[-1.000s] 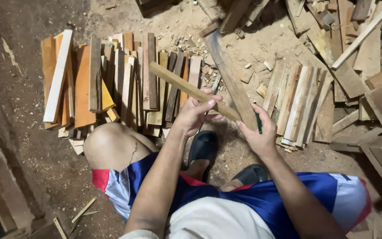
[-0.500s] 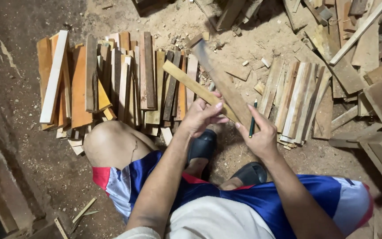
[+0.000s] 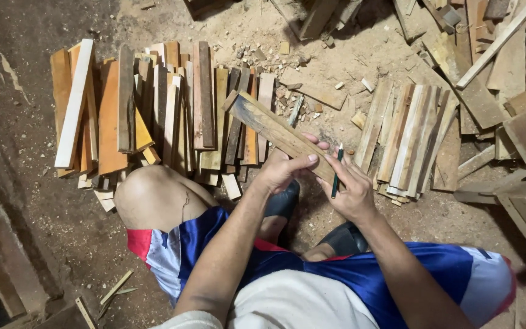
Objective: Marking and inspecting wooden strips with a pencil in a workshop environment.
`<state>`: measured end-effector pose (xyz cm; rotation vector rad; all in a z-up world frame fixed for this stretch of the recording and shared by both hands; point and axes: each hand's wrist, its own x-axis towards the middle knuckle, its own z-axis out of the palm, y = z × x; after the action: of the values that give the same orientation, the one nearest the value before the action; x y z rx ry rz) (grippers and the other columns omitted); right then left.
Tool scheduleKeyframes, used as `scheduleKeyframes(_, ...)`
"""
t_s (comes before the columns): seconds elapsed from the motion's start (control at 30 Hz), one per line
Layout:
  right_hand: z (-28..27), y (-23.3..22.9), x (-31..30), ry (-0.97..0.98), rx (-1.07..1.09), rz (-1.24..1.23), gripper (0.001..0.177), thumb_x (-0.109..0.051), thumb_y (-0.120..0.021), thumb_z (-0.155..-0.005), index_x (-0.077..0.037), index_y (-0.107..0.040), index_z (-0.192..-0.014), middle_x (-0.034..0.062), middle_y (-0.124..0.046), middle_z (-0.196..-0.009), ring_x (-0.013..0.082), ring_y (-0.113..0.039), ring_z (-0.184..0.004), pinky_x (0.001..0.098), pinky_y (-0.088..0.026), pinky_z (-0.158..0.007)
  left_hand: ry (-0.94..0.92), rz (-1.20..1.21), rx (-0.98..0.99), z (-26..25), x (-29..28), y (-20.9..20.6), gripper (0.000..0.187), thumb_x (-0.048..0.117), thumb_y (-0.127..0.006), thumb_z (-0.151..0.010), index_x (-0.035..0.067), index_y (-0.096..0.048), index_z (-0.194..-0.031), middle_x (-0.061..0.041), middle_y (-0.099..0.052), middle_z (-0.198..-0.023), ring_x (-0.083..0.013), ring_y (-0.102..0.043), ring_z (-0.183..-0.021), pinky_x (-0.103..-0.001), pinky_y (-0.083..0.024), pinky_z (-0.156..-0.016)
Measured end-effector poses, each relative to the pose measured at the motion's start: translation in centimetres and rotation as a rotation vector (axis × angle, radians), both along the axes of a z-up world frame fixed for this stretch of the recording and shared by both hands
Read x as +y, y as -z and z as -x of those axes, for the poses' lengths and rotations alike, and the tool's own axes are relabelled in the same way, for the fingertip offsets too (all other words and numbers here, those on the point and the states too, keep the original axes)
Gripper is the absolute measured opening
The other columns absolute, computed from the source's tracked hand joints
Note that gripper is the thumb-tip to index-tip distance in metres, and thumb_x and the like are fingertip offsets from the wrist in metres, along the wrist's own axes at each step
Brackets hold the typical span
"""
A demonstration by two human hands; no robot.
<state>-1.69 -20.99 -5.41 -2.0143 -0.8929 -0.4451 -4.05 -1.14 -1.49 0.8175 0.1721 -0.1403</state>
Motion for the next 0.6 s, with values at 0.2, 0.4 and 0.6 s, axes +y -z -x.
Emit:
scheduleKeyframes(0.2,0.2,-0.4,0.2,-0.002,0.005,-0.012,0.05,-0.01,-0.088,-0.077,-0.002,-0.074,-0.124,0.0243,-0.073,-0.121,0.0451,-0.065,-0.119,0.0515,-0.055,-0.094,-0.006,0.04,0.015,-0.3,0.1,0.5,0.048,0.006,-0.083,-0.082,0.006,-0.059,-0.124,-0.018,-0.072,-0.122,-0.0311,-0.074,-0.099,-0.042,-0.068,-0.067)
scheduleKeyframes(0.4,-0.1,0.0,0.2,0.006,-0.011,-0.01,0.049,-0.01,-0.088,-0.076,-0.003,-0.075,-0.123,0.024,-0.073,-0.12,0.0451,-0.065,-0.119,0.0519,-0.055,-0.094,-0.025,0.008,0.02,-0.4,0.3,0.3,0.046,0.007,-0.082,-0.081,0.005,-0.06,-0.121,-0.018,-0.073,-0.119,-0.0287,-0.076,-0.095,-0.039,-0.068,-0.066)
scheduleKeyframes(0.6,0.0,-0.9,0.2,-0.062,0.134,-0.145,0.044,-0.005,-0.075,-0.089,0.013,-0.065,-0.128,0.0357,-0.068,-0.117,0.051,-0.065,-0.111,0.0565,-0.055,-0.094,-0.017,-0.137,-0.096,-0.6,0.3,1.1,0.045,0.008,-0.085,-0.08,0.005,-0.063,-0.12,-0.016,-0.074,-0.115,-0.0268,-0.074,-0.1,-0.041,-0.067,-0.077)
